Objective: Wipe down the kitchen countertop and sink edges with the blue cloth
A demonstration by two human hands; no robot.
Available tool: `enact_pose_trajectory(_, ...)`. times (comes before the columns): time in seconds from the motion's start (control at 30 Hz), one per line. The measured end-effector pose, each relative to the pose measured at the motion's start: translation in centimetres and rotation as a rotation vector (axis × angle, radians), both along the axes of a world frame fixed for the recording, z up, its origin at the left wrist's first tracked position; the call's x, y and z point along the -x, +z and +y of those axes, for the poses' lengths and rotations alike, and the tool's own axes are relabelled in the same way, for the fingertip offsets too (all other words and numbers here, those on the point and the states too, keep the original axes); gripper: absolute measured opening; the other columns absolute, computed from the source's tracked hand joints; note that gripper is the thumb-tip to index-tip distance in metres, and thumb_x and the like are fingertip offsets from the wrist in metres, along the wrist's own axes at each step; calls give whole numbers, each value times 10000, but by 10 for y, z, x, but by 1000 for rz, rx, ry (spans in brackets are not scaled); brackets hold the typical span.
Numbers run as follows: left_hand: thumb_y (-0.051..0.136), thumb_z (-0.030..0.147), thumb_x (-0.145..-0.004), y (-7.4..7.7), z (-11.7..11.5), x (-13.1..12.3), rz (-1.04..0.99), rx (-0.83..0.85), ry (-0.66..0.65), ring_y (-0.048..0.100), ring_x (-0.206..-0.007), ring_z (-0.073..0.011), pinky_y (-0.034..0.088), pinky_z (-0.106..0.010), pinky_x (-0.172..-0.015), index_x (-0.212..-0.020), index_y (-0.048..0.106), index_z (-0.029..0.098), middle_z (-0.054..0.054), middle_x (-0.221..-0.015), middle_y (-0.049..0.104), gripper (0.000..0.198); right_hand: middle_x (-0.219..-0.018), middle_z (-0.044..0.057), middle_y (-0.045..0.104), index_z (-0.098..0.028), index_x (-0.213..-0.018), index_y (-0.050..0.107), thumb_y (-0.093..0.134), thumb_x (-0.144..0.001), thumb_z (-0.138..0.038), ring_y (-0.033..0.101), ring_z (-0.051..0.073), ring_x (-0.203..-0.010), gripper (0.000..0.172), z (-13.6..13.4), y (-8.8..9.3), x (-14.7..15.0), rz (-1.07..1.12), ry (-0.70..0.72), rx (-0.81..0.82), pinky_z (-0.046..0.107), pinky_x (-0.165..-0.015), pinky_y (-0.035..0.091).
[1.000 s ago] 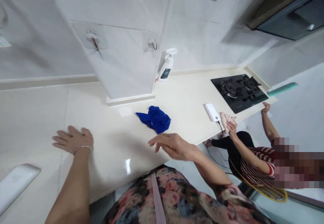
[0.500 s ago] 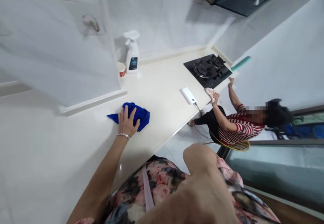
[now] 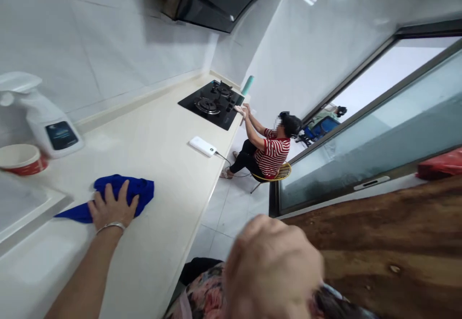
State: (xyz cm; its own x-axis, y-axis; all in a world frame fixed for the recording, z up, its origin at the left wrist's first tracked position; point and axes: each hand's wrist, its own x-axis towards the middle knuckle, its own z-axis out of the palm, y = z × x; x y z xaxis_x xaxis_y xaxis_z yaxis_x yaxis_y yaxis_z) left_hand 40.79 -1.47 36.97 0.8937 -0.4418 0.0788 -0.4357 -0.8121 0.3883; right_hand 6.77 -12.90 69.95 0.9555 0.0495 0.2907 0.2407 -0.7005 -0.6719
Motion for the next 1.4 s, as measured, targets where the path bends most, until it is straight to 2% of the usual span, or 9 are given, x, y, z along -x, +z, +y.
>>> enact_pose_trajectory(0.17, 263, 602, -991, 3, -8, -37, 44, -13, 29, 257, -1568, -393, 227, -581, -1260, -1578, 486, 251, -152, -1691, 341, 719, -779, -6, 752, -158, -1102, 680, 410, -919, -137, 695, 80, -624, 328, -14, -63, -49, -340, -90, -54, 159, -649, 588)
enact_pose_trajectory(0.33, 155, 631, -919, 6, -9, -33, 47, 57, 91, 262, -1577, -316, 194, -504, -1291, -1522, 526, 219, -131, -1664, 403, 818, -874, 36, 769, -122, -1180, 657, 457, -919, -128, 675, 77, -614, 330, -25, -120, -46, -67, -168, -14, 171, -628, 575)
enact_pose_trajectory(0.6, 188, 597, -866, 10, 26, -2, 98, 97, 97, 301, -1573, -302, 201, -481, -1301, -1518, 530, 224, -123, -1649, 441, 825, -1003, 44, 778, -159, -1219, 657, 521, -944, -198, 717, 116, -795, 309, -22, -172, -72, 116, -108, 192, 202, -708, 546)
enact_pose_trajectory(0.73, 223, 580, -883, 3, 65, 15, 62, 114, 136, 337, -1553, -308, 227, -500, -1297, -1519, 523, 250, -107, -1641, 454, 776, -1122, 44, 760, -199, -1234, 655, 553, -984, -260, 726, 156, -947, 277, -5, -200, -92, 303, 24, 426, 233, -698, 516)
enact_pose_trajectory(0.9, 315, 456, -942, 10, 132, 52, 57, 62, 252, 397, -1510, -338, 275, -527, -1280, -1463, 576, 143, -165, -1602, 489, 661, -1059, 44, 743, -193, -1069, 677, 582, -988, -244, 706, 179, -899, 135, 23, -234, -101, 536, 187, 608, 252, -700, 512)
enact_pose_trajectory(1.03, 448, 324, -932, 19, 194, 91, 31, 72, 405, 413, -1488, -342, 288, -528, -1275, -1452, 592, 119, -176, -1587, 503, 577, -1061, 99, 719, -142, -1119, 669, 548, -965, -135, 684, 201, -938, 196, 45, -264, -98, 459, 271, 583, 284, -825, 529)
enact_pose_trajectory(1.17, 493, 281, -925, 17, 258, 130, -1, 77, 605, 408, -1486, -338, 282, -534, -1275, -1467, 586, 148, -152, -1595, 502, 566, -1147, 155, 680, -110, -1239, 635, 479, -974, -96, 657, 225, -1030, 308, 57, -295, -104, 338, 281, 521, 337, -946, 527)
enact_pose_trajectory(1.3, 485, 308, -947, 14, 309, 169, 1, 76, 794, 371, -1509, -357, 258, -546, -1281, -1495, 558, 134, -159, -1619, 467, 580, -1169, 146, 666, -126, -1294, 617, 437, -953, -83, 638, 217, -1049, 389, 51, -313, -124, 219, 234, 470, 341, -974, 530)
enact_pose_trajectory(1.4, 462, 322, -965, 15, 331, 195, -10, 81, 927, 342, -1527, -367, 242, -558, -1284, -1511, 535, 122, -163, -1630, 449, 585, -1149, 159, 662, -106, -1266, 629, 436, -912, -80, 624, 232, -1021, 404, 36, -319, -146, 145, 184, 448, 358, -960, 533)
